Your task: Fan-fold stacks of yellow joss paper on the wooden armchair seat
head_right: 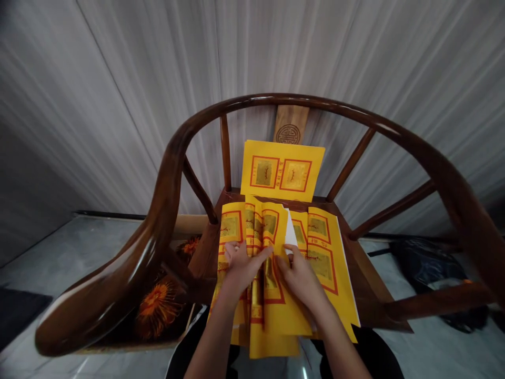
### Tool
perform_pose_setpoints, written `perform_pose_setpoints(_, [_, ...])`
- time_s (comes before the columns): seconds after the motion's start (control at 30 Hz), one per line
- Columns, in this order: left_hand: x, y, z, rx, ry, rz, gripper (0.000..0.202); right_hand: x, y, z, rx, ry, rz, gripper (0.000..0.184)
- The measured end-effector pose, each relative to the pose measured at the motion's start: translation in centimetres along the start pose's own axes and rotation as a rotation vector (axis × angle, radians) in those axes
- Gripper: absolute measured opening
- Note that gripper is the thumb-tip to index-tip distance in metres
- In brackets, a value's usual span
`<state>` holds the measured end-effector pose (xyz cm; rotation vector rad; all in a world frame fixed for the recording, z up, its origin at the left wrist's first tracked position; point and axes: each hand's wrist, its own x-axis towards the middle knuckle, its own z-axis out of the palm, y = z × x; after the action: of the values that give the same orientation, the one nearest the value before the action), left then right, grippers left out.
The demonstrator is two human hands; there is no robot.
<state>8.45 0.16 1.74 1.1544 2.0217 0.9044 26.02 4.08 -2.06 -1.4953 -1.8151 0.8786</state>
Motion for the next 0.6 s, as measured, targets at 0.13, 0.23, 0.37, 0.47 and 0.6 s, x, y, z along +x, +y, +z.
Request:
perform_pose_setpoints(0.13, [0.2, -0.3, 0.5, -0.026, -0.009, 0.042, 0.035, 0.2, -0.6, -1.8, -0.128, -0.007, -0.053, 0.05])
perform_pose_setpoints(0.23, [0.6, -0.6, 0.6, -0.08, 0.017, 0.087, 0.029, 0.9, 0.3, -4.2, -0.39, 0.272, 0.095, 0.059])
perform_pose_setpoints(0.37, [0.8, -0.3, 0.6, -0.157, -0.067, 0.081, 0.049, 1.0, 2.2, -5.4, -0.564, 0.325, 0.429, 0.075])
perform_pose_setpoints(0.47, [0.7, 0.0, 1.3, -0.133, -0.098, 0.071, 0.054, 0.6, 2.4, -5.0, -0.5, 0.304, 0.416, 0.063])
perform_pose_setpoints(0.6, [0.5, 0.2, 2.4, -0.076, -0.044, 0.08, 0.046, 0.3, 1.8, -4.8, -0.2, 0.375, 0.197, 0.053])
